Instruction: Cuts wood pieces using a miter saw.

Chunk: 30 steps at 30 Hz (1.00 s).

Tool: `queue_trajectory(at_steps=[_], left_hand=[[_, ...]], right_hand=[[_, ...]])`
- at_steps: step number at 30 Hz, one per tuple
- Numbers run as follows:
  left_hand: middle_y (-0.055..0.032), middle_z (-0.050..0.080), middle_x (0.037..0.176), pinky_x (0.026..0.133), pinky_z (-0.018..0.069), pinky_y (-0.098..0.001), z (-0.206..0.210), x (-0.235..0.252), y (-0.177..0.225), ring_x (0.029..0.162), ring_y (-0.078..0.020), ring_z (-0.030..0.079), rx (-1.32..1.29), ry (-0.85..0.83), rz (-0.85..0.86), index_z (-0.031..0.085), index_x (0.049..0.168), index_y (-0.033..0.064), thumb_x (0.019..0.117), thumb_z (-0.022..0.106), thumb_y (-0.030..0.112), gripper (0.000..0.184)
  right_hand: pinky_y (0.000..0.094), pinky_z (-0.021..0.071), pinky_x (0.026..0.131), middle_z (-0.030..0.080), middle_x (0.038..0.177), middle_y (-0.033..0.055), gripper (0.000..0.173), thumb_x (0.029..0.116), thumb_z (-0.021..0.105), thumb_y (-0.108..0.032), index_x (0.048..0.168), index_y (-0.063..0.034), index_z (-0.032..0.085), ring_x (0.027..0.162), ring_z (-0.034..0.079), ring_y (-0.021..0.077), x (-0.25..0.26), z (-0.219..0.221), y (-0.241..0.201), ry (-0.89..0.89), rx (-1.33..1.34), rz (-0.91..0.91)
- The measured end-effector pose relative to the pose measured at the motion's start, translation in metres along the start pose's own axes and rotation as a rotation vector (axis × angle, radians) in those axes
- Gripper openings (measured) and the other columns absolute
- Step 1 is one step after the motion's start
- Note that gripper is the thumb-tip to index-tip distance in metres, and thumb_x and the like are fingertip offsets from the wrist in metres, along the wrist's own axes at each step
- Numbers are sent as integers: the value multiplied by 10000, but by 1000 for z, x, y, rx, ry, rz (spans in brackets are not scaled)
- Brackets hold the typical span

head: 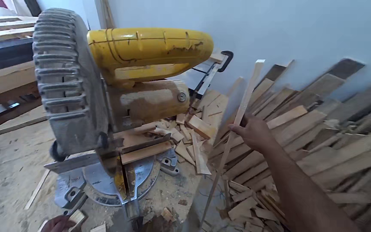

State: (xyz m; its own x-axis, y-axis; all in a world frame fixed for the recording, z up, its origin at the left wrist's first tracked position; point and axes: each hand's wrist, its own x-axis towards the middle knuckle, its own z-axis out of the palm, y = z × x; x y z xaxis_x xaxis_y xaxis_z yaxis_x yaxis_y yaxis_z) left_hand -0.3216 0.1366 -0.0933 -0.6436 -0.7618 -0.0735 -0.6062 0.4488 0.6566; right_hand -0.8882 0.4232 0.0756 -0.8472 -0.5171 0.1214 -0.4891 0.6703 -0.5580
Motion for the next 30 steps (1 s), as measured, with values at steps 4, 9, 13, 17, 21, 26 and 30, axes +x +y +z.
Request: queue_trajectory(at_steps=[4,9,13,17,21,26,30], left_hand=[[-267,597,1286,1018,509,-512,11,12,-1,1194,-379,596,49,20,-84,731,1076,-18,894,723,162,256],[-157,651,1328,1074,501,-482,15,11,-15,1275,-300,603,52,27,-28,751,1050,57,915,709,172,182],[-83,682,1307,1081,507,-416,13,10,-15,1250,-199,628,-39,-5,-66,756,1048,71,945,707,205,176],[-30,705,1243,1012,560,-406,18,9,-17,1157,-152,669,-80,55,-38,758,945,108,901,781,164,75],[-12,706,1232,1019,558,-399,16,9,-4,1149,-140,667,-111,16,24,763,946,107,880,796,147,84],[-102,650,1349,1116,473,-397,23,4,17,1281,-214,598,-89,-335,37,742,1100,39,956,692,150,189],[-85,622,1398,1134,451,-423,24,-1,14,1332,-227,554,-124,-243,73,756,1088,81,906,760,216,226]], right_hand=[[664,542,875,712,1042,190,454,973,720,-342,1294,-41,609,958,703,359,46,54,7,-73,29,-19],[714,486,901,639,1192,292,617,960,737,-348,1413,8,514,1062,632,473,32,77,-7,-41,88,13],[682,430,1036,514,1410,345,645,999,604,-389,1481,12,452,1279,528,515,-36,95,-22,181,-3,-129],[701,455,1008,557,1363,320,435,1003,632,-239,1342,30,591,1259,543,520,-70,149,-42,-40,-62,-397],[708,455,1015,533,1412,282,489,940,742,-203,1382,-45,602,1302,525,483,-47,200,-58,-266,-27,-398],[696,484,955,578,1354,256,459,945,738,-274,1332,-58,619,1193,595,467,-33,225,-67,-325,-77,-307],[670,463,1034,624,1341,211,345,951,725,-238,1276,-123,702,1268,568,444,-36,222,-65,-243,-168,-387]])
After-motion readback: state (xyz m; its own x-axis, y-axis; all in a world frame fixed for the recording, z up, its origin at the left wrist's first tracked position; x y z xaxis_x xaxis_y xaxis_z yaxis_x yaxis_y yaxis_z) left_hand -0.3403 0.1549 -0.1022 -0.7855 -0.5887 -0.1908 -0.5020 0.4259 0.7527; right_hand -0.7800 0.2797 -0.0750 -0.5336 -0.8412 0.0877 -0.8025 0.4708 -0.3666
